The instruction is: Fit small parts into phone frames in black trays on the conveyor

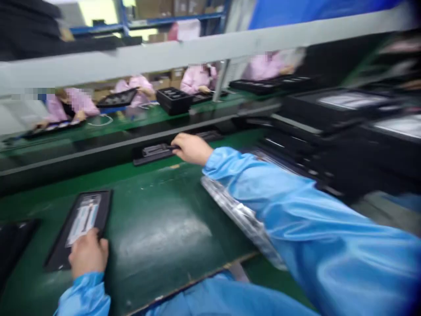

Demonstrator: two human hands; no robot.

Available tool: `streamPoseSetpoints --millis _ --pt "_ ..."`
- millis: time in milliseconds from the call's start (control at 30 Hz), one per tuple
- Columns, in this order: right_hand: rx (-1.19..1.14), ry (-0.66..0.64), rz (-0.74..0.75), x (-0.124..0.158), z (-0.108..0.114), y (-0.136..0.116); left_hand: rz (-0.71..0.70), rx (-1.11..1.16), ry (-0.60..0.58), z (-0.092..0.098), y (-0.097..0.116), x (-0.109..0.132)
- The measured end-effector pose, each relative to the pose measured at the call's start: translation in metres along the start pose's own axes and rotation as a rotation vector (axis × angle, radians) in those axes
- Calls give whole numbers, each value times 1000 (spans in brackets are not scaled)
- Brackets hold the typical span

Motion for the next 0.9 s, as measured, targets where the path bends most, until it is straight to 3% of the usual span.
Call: streamPoseSetpoints --millis 67,133,200,233,300,367,467,600,733,900 --pt "52 73 -75 48 53 45 -74 113 54 -8 0 2" --pt "128 258 -142 116 108 83 -163 251 99 -16 7 11" --pt "247 292 -267 196 139 111 -270 378 82 -20 23 29" --pt "272 250 -313 234 141 119 -330 436 50 -19 35 41" --pt "226 111 -403 300 124 122 -454 553 -21 -13 63 65" --pt "128 24 -450 341 97 111 -582 667 -91 -1 94 88" --pt "17 -26 -461 351 67 81 -764 818 -192 19 140 110" --pt "-36 -182 -376 320 49 53 -850 884 -293 34 176 116" --pt "5 -250 -368 299 34 49 -880 895 -275 35 186 110" --pt "115 -299 -432 301 17 50 -908 931 -236 31 188 105"
Point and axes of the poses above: each hand's wrist, its own x-axis away from the middle knuckle, its own z-axis out of the back of the hand, y = z × x, the point moved 5 cm from there along -x, towards the middle knuckle, and after that the axes turned 13 degrees about y, right-handed, at the moved point
